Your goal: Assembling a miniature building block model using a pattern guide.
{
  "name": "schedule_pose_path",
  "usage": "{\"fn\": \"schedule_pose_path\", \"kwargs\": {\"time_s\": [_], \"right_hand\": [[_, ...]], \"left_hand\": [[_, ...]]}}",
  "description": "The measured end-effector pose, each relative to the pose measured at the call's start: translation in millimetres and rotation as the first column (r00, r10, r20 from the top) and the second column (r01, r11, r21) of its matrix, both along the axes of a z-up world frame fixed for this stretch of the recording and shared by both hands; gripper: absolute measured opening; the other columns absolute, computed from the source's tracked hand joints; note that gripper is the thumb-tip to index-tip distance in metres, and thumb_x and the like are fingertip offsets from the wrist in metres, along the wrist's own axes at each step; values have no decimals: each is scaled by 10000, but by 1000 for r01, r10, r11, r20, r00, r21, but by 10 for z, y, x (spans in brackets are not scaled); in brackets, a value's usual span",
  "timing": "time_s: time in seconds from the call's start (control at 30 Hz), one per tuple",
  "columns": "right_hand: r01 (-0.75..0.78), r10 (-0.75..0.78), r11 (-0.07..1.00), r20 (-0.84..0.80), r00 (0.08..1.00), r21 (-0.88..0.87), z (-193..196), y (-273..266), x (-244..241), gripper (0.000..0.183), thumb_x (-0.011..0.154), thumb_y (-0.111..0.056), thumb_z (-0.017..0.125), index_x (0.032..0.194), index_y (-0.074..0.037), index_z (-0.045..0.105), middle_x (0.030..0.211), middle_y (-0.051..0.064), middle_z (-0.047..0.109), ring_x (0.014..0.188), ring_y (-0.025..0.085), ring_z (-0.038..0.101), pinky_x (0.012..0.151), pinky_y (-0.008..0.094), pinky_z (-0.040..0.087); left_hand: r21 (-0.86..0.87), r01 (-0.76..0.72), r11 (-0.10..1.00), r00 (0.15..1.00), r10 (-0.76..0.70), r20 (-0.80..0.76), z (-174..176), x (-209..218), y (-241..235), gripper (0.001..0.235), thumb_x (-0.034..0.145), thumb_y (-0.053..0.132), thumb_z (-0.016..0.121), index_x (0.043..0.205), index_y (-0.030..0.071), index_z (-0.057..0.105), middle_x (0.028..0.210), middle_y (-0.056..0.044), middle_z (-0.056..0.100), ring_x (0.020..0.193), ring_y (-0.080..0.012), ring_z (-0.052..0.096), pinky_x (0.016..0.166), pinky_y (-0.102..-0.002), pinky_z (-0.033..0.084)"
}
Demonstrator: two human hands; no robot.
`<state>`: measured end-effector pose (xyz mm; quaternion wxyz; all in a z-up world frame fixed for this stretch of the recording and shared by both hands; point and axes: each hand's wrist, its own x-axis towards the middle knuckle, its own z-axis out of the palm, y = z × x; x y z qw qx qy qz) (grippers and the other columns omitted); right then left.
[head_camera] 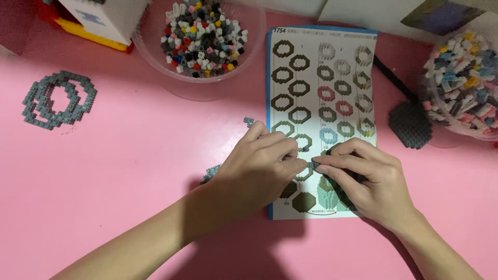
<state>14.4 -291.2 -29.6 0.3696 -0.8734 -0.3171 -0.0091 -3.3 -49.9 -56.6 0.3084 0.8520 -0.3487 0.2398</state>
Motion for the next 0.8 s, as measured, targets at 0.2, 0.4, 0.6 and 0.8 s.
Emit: {"fn": "schedule_pose_path", "kwargs": {"time_s": [0.2, 0.4, 0.6, 0.8], "right_hand": [[-40, 46, 997, 93, 995, -64, 17, 10, -10, 178, 956, -108, 745, 1109, -45, 811, 983, 96, 715, 873, 183, 703, 849, 278, 553], [-107, 159, 973, 260, 952, -203, 78, 40, -18, 193, 980, -87, 748, 1162, -22, 759, 967, 111, 657, 834, 239, 652, 785, 338, 544], [-192, 338, 907, 375, 863, -374, 158, 41, 13, 281, 992, -178, 745, 1205, 4, 724, 986, 120, 670, 773, 292, 615, 694, 424, 507], [-141, 248, 945, 364, 898, -296, 107, 66, 47, 254, 988, -203, 734, 1149, -8, 758, 936, 118, 690, 740, 277, 658, 671, 383, 519]], "left_hand": [[18, 0, 1000, 1000, 0, 2, 37, 2, 24, 355, 922, -120, 677, 711, 114, 512, 767, -45, 463, 715, -261, 472, 724, -409, 314], [-11, -1, 1000, 1000, 1, -5, 0, -5, 17, 370, 897, -161, 643, 700, 106, 479, 759, -47, 443, 702, -268, 460, 714, -411, 297], [0, 5, 1000, 1000, -5, -24, 21, -2, 34, 296, 921, -58, 658, 732, 120, 516, 783, -47, 471, 736, -277, 496, 736, -424, 312], [-27, -10, 1000, 999, 11, 33, -4, -12, 22, 354, 865, -196, 605, 704, 97, 487, 760, -46, 450, 719, -268, 462, 720, -412, 305]]}}
